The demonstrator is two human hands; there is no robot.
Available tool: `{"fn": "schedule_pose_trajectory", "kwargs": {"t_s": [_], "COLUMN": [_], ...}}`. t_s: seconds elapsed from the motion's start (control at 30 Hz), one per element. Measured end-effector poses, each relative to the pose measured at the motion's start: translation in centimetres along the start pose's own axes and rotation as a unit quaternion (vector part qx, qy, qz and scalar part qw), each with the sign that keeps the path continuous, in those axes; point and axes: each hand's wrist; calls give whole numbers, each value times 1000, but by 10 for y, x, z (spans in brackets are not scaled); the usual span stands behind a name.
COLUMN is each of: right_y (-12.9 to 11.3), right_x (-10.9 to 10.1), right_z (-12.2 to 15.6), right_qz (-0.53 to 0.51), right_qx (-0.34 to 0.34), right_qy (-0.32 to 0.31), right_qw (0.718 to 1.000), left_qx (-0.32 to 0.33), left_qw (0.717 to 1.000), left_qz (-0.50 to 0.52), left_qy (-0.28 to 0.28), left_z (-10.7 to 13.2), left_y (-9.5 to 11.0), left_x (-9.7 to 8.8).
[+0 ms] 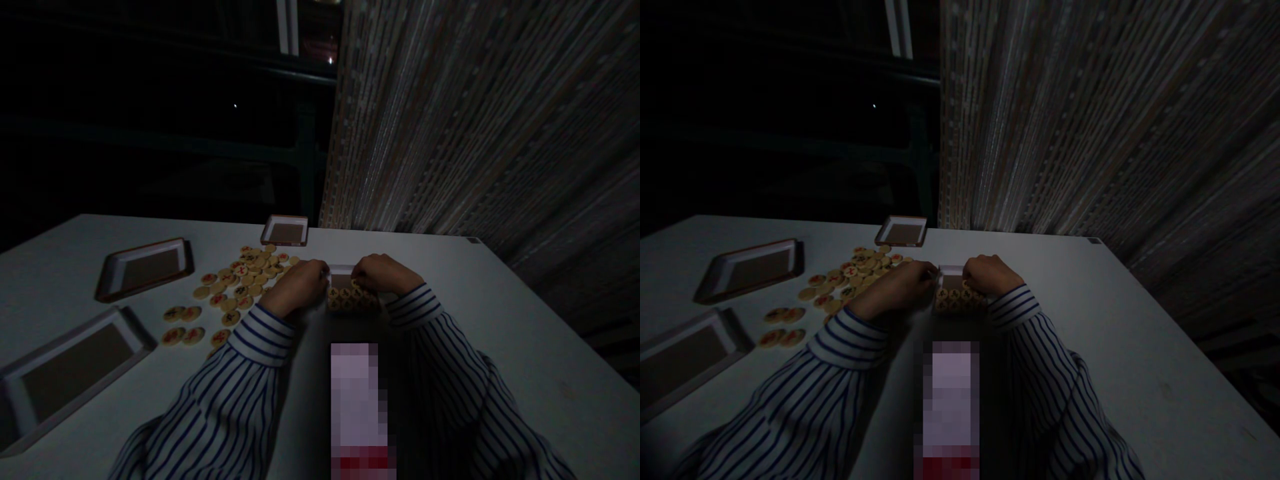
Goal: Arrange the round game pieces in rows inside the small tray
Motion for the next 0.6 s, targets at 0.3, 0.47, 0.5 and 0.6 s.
{"fn": "schedule_pose_trajectory", "kwargs": {"t_s": [0.3,0.47,0.5,0.6], "right_y": [-3,-3,-3,-2], "right_x": [-3,-3,-2,-1], "right_z": [0,0,0,0], "right_qz": [2,-2,-2,-1], "right_qx": [10,14,13,9], "right_qy": [-12,-10,-9,-6], "right_qw": [1000,1000,1000,1000], "left_qx": [0,0,1,3], "left_qw": [1000,1000,1000,1000], "left_qz": [-6,-7,-10,-13], "left_qy": [4,6,7,9], "left_z": [0,0,0,0], "left_y": [-2,-2,-1,-1], "left_x": [1,2,2,1]}}
Point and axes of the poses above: each hand's wrist, its own z-axis away from the middle knuckle, its own x-axis out of the palm, y = z × x, and after that the axes turned 2 degrees about -y, right-handed
